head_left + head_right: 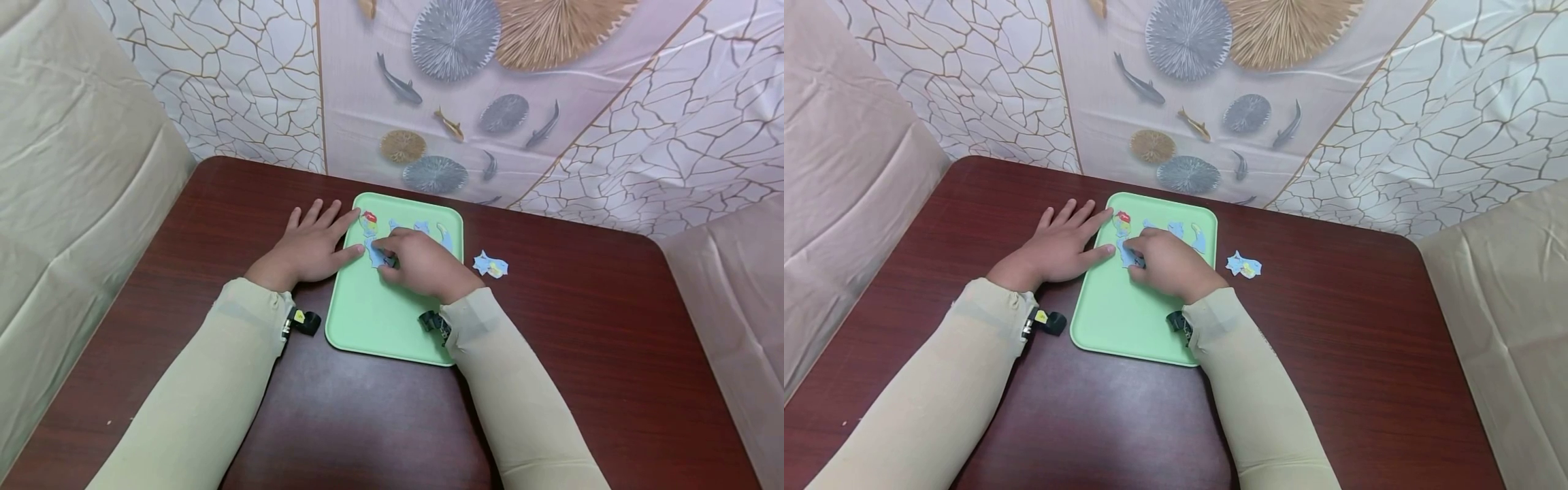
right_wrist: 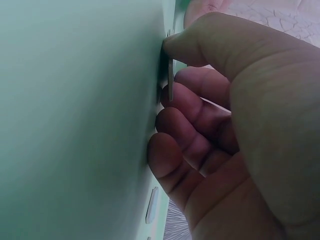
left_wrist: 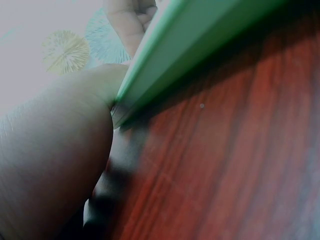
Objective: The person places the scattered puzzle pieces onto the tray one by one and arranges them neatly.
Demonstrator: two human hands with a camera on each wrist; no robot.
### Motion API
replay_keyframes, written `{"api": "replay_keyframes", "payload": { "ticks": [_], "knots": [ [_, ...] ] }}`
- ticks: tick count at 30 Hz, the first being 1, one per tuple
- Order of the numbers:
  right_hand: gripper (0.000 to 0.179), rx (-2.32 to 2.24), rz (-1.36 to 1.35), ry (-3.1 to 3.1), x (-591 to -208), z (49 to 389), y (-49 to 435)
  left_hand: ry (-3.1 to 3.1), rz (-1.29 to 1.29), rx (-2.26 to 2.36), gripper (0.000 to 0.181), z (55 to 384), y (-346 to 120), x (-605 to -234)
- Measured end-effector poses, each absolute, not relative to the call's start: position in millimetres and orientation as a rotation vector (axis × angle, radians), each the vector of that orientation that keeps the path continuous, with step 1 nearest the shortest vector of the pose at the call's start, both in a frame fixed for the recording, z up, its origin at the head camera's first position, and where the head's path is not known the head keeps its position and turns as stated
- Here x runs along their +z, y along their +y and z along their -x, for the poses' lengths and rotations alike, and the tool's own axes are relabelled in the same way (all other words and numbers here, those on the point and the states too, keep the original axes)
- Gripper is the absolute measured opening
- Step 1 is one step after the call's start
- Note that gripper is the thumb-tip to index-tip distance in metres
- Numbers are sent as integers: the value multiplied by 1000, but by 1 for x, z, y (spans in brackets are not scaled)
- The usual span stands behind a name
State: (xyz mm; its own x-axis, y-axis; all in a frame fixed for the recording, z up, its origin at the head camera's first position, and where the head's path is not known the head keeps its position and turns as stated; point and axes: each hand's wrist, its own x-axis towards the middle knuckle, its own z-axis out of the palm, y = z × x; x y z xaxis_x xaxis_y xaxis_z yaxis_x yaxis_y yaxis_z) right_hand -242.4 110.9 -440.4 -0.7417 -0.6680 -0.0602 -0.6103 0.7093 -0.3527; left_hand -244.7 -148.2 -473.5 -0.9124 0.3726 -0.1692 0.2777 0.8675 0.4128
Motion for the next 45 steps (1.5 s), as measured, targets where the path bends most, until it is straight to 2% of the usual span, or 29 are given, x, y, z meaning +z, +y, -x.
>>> {"api": "replay_keyframes", "payload": {
  "ticks": [25, 45],
  "knots": [
    [54, -491, 1005, 2731, -436, 245, 112, 2795, -499, 571, 84, 245, -150, -473],
    [48, -512, 995, 2790, -412, 244, 129, 2783, -495, 578, 84, 246, -149, -473]
  ]
}}
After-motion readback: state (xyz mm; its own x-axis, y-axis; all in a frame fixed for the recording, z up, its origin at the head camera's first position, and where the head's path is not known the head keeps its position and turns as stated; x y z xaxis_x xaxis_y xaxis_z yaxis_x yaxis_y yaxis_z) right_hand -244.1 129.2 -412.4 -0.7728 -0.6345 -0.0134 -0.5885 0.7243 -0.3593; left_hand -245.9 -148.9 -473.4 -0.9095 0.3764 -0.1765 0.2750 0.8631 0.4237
